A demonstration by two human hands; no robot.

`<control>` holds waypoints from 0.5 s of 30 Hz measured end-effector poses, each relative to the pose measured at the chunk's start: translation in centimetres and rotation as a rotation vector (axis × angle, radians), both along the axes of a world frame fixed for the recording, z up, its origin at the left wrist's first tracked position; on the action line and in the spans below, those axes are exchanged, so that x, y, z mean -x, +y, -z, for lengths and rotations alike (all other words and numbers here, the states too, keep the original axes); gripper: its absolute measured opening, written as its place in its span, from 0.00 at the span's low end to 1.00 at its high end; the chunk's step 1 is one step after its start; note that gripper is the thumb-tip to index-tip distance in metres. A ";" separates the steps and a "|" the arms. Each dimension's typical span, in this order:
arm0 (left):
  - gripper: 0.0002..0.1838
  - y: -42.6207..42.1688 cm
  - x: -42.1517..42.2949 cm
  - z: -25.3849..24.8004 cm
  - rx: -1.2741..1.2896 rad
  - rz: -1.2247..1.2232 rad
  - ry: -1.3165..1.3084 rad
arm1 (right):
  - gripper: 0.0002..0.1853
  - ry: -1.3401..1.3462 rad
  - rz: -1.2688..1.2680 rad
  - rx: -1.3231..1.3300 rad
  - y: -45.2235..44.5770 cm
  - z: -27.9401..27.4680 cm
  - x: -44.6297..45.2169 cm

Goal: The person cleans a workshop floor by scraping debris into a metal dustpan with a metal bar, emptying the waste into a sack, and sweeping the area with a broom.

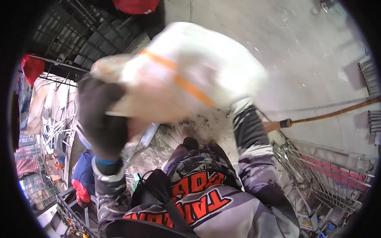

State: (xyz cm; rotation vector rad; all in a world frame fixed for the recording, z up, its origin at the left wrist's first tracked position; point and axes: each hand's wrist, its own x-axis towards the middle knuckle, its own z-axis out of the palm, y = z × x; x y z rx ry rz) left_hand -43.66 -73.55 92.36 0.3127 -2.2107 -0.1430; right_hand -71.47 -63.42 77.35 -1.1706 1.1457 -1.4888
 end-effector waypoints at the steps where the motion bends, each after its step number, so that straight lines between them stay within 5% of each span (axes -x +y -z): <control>1: 0.12 2.3 2.9 1.0 -0.012 0.022 0.006 | 0.21 -0.234 0.018 -0.037 2.1 -1.9 0.3; 4: 0.07 9.4 8.3 4.5 -0.028 0.334 -0.170 | 0.23 -0.332 0.217 -0.102 10.8 -4.9 2.9; 6: 0.17 13.4 10.5 8.7 -0.117 0.586 -0.427 | 0.23 -0.399 0.408 -0.209 17.3 -4.7 4.4; 8: 0.14 16.8 12.4 13.4 -0.086 0.705 -0.523 | 0.24 -0.544 0.616 -0.367 23.7 -2.2 5.3; 9: 0.13 18.3 12.9 16.6 -0.071 0.763 -0.527 | 0.29 -0.365 0.551 -0.498 27.8 -0.5 6.2; 11: 0.13 20.6 13.3 22.6 -0.050 0.886 -0.620 | 0.27 -0.636 0.614 -0.530 33.0 7.4 4.5; 12: 0.14 21.6 12.8 25.4 -0.035 0.955 -0.708 | 0.25 -0.561 0.661 -0.585 36.1 12.5 3.5; 13: 0.14 23.0 11.7 28.9 -0.036 0.965 -0.797 | 0.27 -0.095 0.781 -0.658 37.9 16.0 1.3; 14: 0.15 24.3 10.3 32.7 -0.038 0.977 -0.888 | 0.28 -0.111 0.804 -0.596 38.9 18.4 -0.7; 15: 0.16 24.5 8.6 36.9 -0.352 1.041 -1.002 | 0.29 -0.197 0.840 -0.576 39.6 20.7 -2.7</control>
